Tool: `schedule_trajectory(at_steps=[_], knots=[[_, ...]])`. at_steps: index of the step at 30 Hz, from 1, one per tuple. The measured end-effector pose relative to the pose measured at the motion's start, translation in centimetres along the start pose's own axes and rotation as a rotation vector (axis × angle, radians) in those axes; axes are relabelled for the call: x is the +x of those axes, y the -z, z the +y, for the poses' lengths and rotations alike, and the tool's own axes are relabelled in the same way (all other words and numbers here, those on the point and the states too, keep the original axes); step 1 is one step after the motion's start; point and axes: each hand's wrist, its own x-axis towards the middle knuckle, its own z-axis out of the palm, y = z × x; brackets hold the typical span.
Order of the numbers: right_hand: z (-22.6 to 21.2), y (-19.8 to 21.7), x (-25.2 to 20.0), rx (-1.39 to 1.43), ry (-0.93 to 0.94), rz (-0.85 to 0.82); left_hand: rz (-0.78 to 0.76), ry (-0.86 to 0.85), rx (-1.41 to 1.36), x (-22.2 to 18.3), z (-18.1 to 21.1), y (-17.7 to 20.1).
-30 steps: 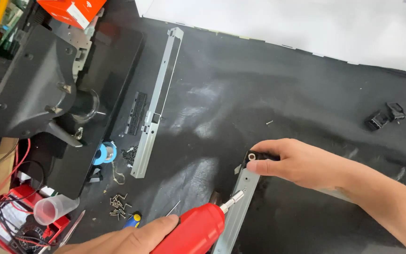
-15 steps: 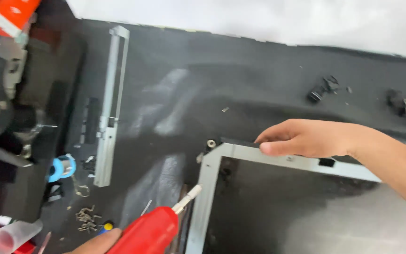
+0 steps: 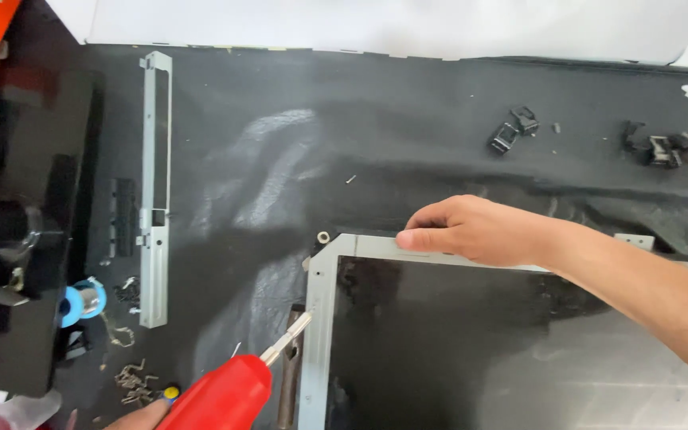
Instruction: Attaching a new metal frame to an electronic screen using an electric screwdriver and small screws.
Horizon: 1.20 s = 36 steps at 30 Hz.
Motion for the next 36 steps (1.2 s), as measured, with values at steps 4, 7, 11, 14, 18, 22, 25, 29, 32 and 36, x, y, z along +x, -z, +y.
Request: schedule_trajectory(at_steps=[4, 7, 11, 14, 18, 22, 25, 29, 32, 36], knots=[[-1.8, -0.3, -0.9, -0.018, -0.077, 0.001, 0.055, 0.066, -0.083, -10.9, 14.7, 1.6], [-3.5, -1.1, -0.7, -0.076, -0.087, 0.011, 0.289, 0.068, -0.133, -17.0, 20.9, -1.8], [-3.5, -1.5, -0.6, -0.029, 0.071, 0.110, 1.160, -0.159, -0.062, -20.6, 26.6, -4.9], [-6.7, -3.5, -0.1, -0.228, 0.200, 0.089, 1.322, -0.299, -0.130, -21.7, 28.9, -4.8], [-8.0, -3.5, 1.1, -0.342, 0.237, -0.093, 1.166, -0.086, -0.183, -21.5, 29.0, -4.0], [-7.3, -2.8, 2.0, -0.233, 0.272, -0.192, 1.195, -0.076, -0.199, -21.7, 29.2, -4.3], [-7.3, -2.7, 1.2, -0.230, 0.220, -0.142, 1.259, -0.082, -0.182, -21.5, 29.2, -4.6], [-5.8, -1.8, 0.4, -0.370, 0.093, -0.120, 1.187, 0.015, -0.199, -21.2, 27.4, -4.1], [-4.3, -1.3, 1.2, -0.152, 0.046, -0.150, 1.072, 0.146, -0.287, -20.7, 26.5, -3.5], [-4.1, -1.9, 2.2, -0.226, 0.073, -0.080, 1.038, 0.159, -0.351, -18.7, 25.4, -3.5]])
